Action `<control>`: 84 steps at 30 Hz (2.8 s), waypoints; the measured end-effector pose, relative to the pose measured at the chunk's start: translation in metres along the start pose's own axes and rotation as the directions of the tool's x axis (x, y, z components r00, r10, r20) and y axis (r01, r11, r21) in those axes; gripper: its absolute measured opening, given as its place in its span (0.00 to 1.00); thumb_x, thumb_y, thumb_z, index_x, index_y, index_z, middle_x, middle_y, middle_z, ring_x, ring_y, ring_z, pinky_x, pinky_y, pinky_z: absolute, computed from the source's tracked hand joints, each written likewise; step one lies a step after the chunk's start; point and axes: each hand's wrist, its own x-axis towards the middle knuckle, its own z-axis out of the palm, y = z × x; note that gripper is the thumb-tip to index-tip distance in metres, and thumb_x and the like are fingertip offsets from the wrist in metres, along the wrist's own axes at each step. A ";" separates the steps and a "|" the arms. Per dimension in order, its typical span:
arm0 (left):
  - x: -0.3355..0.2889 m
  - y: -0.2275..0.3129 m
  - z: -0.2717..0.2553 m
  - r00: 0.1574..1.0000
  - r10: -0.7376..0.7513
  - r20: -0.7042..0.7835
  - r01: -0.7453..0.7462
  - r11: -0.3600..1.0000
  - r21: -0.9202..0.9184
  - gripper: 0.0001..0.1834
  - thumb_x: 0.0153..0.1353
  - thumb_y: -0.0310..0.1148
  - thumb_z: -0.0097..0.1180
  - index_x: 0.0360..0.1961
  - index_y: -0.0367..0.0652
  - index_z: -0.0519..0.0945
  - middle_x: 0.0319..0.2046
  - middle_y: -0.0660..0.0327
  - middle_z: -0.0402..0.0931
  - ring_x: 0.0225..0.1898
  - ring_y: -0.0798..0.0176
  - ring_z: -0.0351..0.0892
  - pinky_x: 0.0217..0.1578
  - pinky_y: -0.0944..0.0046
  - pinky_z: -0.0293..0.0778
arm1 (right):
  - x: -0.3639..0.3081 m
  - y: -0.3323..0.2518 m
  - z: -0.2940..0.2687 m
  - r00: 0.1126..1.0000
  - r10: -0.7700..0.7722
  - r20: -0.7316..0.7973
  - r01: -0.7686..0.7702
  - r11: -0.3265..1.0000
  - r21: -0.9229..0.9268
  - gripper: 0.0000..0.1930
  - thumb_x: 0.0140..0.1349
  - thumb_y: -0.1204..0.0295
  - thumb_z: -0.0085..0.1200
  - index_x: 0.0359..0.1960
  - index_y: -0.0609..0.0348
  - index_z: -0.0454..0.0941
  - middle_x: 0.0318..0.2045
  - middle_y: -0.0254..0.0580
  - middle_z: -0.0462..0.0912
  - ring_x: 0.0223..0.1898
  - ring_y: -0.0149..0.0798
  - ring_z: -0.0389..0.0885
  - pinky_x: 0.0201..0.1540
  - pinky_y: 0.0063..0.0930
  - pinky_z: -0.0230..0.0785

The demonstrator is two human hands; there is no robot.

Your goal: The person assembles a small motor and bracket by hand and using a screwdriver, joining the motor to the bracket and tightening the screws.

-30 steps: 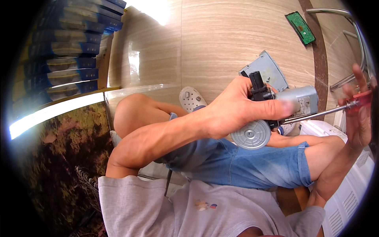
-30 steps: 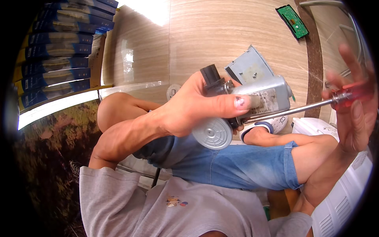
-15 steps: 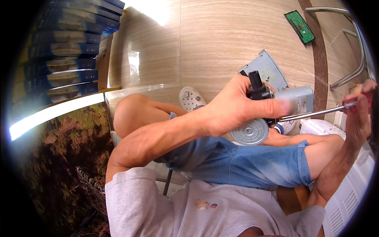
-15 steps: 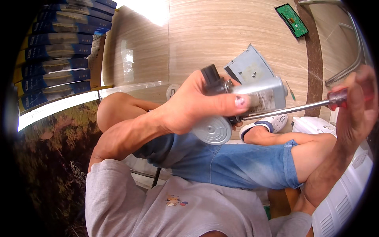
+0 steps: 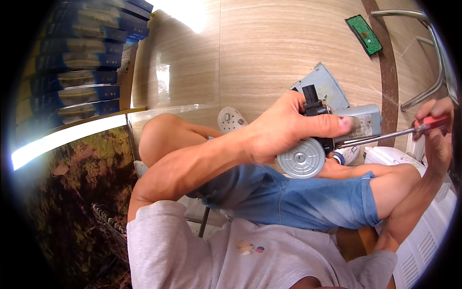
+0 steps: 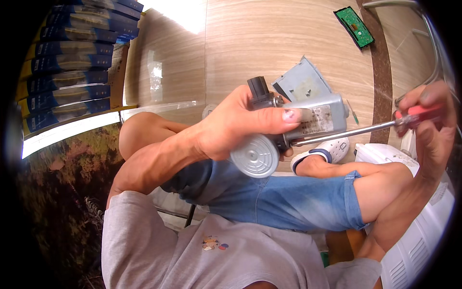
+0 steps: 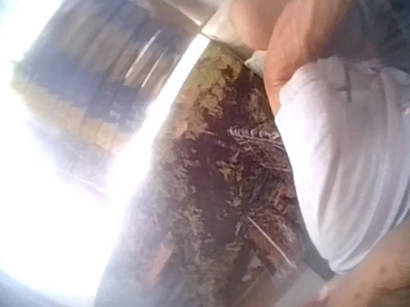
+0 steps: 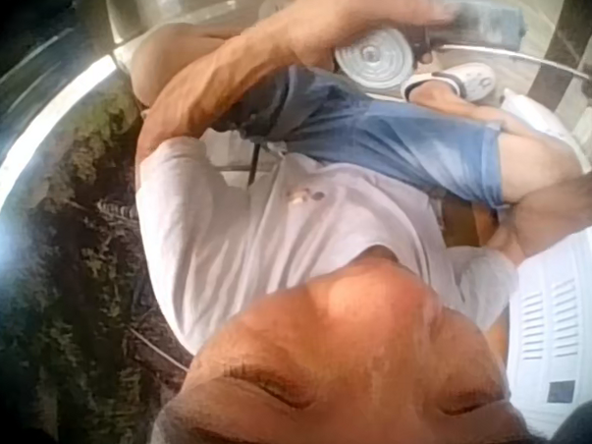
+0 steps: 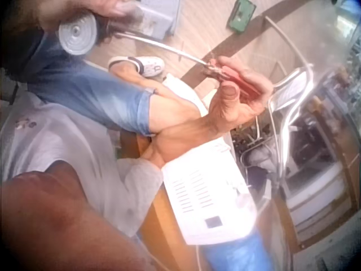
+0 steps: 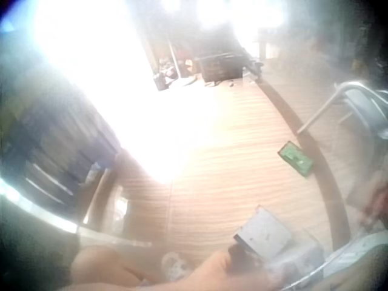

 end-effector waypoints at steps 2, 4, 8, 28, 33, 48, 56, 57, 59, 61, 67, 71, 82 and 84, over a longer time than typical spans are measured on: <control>-0.001 0.005 -0.002 1.000 -0.011 -0.018 0.012 0.999 0.037 0.19 0.63 0.41 0.68 0.41 0.33 0.82 0.31 0.56 0.83 0.28 0.66 0.83 0.30 0.66 0.80 | -0.007 0.008 -0.013 0.996 -0.005 0.089 0.014 0.994 -0.106 0.27 0.60 0.53 0.67 0.49 0.60 0.72 0.36 0.45 0.75 0.28 0.31 0.76 0.26 0.21 0.70; -0.002 0.006 -0.007 0.998 -0.051 -0.045 0.054 0.997 0.054 0.20 0.63 0.42 0.68 0.41 0.32 0.82 0.31 0.56 0.83 0.28 0.66 0.83 0.30 0.66 0.80 | -0.013 0.012 -0.014 0.986 -0.031 0.165 0.065 0.977 -0.205 0.29 0.56 0.53 0.70 0.49 0.61 0.75 0.36 0.43 0.75 0.27 0.31 0.74 0.26 0.22 0.69; -0.012 0.002 -0.018 0.984 -0.150 -0.094 0.148 0.989 -0.028 0.21 0.62 0.39 0.69 0.44 0.29 0.81 0.34 0.54 0.84 0.30 0.65 0.84 0.32 0.66 0.82 | -0.003 0.005 0.004 0.921 -0.047 0.387 0.228 0.870 -0.436 0.28 0.49 0.54 0.73 0.45 0.62 0.81 0.28 0.40 0.76 0.27 0.34 0.72 0.27 0.28 0.63; -0.035 -0.014 -0.027 0.918 -0.309 -0.247 0.359 0.914 0.188 0.27 0.56 0.43 0.75 0.42 0.29 0.79 0.30 0.53 0.82 0.29 0.63 0.84 0.30 0.66 0.82 | -0.032 -0.024 0.100 0.782 0.073 0.619 0.495 0.530 -0.688 0.19 0.62 0.70 0.60 0.54 0.63 0.75 0.24 0.38 0.66 0.25 0.40 0.66 0.27 0.38 0.58; -0.033 -0.012 -0.029 0.918 -0.309 -0.247 0.360 0.911 0.199 0.27 0.54 0.43 0.75 0.41 0.29 0.78 0.30 0.54 0.82 0.28 0.63 0.84 0.30 0.66 0.81 | -0.041 -0.030 0.097 0.788 0.224 0.573 0.414 0.496 -0.764 0.19 0.64 0.68 0.58 0.55 0.63 0.75 0.28 0.42 0.67 0.28 0.44 0.67 0.32 0.40 0.62; -0.028 -0.018 -0.029 0.927 -0.274 -0.257 0.349 0.880 0.321 0.27 0.54 0.41 0.76 0.42 0.29 0.79 0.29 0.53 0.83 0.28 0.61 0.85 0.30 0.66 0.81 | -0.032 0.017 0.090 0.686 0.388 0.615 -0.351 0.918 -0.187 0.22 0.73 0.56 0.48 0.29 0.62 0.79 0.15 0.41 0.73 0.16 0.42 0.73 0.24 0.32 0.64; -0.029 -0.012 -0.026 0.928 -0.262 -0.266 0.337 0.894 0.295 0.24 0.57 0.41 0.74 0.42 0.31 0.79 0.27 0.57 0.82 0.26 0.65 0.84 0.28 0.68 0.77 | -0.036 0.023 0.094 0.807 0.154 0.571 0.075 0.931 -0.356 0.17 0.66 0.59 0.58 0.39 0.64 0.80 0.18 0.41 0.72 0.19 0.43 0.72 0.24 0.36 0.60; -0.027 -0.015 -0.027 0.937 -0.247 -0.249 0.320 0.893 0.317 0.24 0.57 0.41 0.74 0.42 0.31 0.79 0.27 0.56 0.82 0.26 0.65 0.84 0.28 0.68 0.77 | -0.036 0.019 0.093 0.826 0.086 0.557 0.211 0.869 -0.447 0.17 0.65 0.59 0.59 0.40 0.65 0.80 0.19 0.40 0.71 0.20 0.43 0.71 0.25 0.37 0.59; -0.023 -0.021 -0.030 0.948 -0.209 -0.239 0.286 0.889 0.357 0.23 0.58 0.41 0.73 0.41 0.31 0.79 0.28 0.56 0.82 0.26 0.65 0.84 0.27 0.68 0.77 | -0.026 0.007 0.094 0.805 -0.017 0.593 0.431 0.703 -0.565 0.16 0.61 0.65 0.62 0.42 0.66 0.79 0.22 0.41 0.70 0.21 0.42 0.69 0.25 0.37 0.58; -0.021 -0.018 -0.029 0.940 -0.183 -0.290 0.275 0.906 0.322 0.23 0.58 0.43 0.73 0.39 0.31 0.79 0.28 0.55 0.82 0.26 0.65 0.83 0.28 0.68 0.77 | -0.029 0.003 0.098 0.801 -0.061 0.595 0.511 0.587 -0.628 0.15 0.57 0.71 0.63 0.43 0.67 0.78 0.23 0.42 0.69 0.22 0.41 0.68 0.25 0.36 0.57; -0.018 -0.015 -0.030 0.922 -0.281 -0.267 0.368 0.851 0.374 0.25 0.59 0.43 0.71 0.45 0.29 0.83 0.36 0.57 0.84 0.36 0.70 0.79 0.38 0.66 0.77 | -0.043 0.011 0.096 0.791 -0.046 0.610 0.523 0.568 -0.635 0.16 0.51 0.74 0.65 0.40 0.68 0.78 0.23 0.41 0.68 0.23 0.40 0.67 0.23 0.35 0.56; -0.017 -0.015 -0.024 0.925 -0.259 -0.279 0.347 0.876 0.335 0.25 0.58 0.43 0.72 0.43 0.29 0.82 0.33 0.56 0.84 0.33 0.68 0.81 0.34 0.67 0.77 | -0.050 0.015 0.093 0.812 0.005 0.584 0.451 0.630 -0.632 0.15 0.51 0.72 0.63 0.38 0.67 0.78 0.24 0.42 0.68 0.23 0.42 0.67 0.26 0.37 0.57; -0.022 -0.019 -0.021 0.916 -0.290 -0.277 0.368 0.881 0.296 0.24 0.56 0.39 0.74 0.40 0.29 0.78 0.28 0.54 0.82 0.26 0.64 0.84 0.29 0.67 0.79 | -0.055 0.031 0.101 0.856 -0.067 0.512 0.392 0.730 -0.560 0.11 0.48 0.66 0.65 0.26 0.59 0.77 0.17 0.38 0.64 0.16 0.40 0.62 0.23 0.36 0.52; -0.022 -0.018 -0.021 0.920 -0.275 -0.280 0.355 0.886 0.299 0.23 0.56 0.39 0.74 0.40 0.29 0.79 0.28 0.54 0.82 0.27 0.64 0.84 0.30 0.67 0.79 | -0.056 0.032 0.101 0.856 -0.063 0.514 0.387 0.736 -0.555 0.11 0.49 0.66 0.65 0.25 0.58 0.76 0.17 0.38 0.64 0.16 0.40 0.63 0.23 0.36 0.52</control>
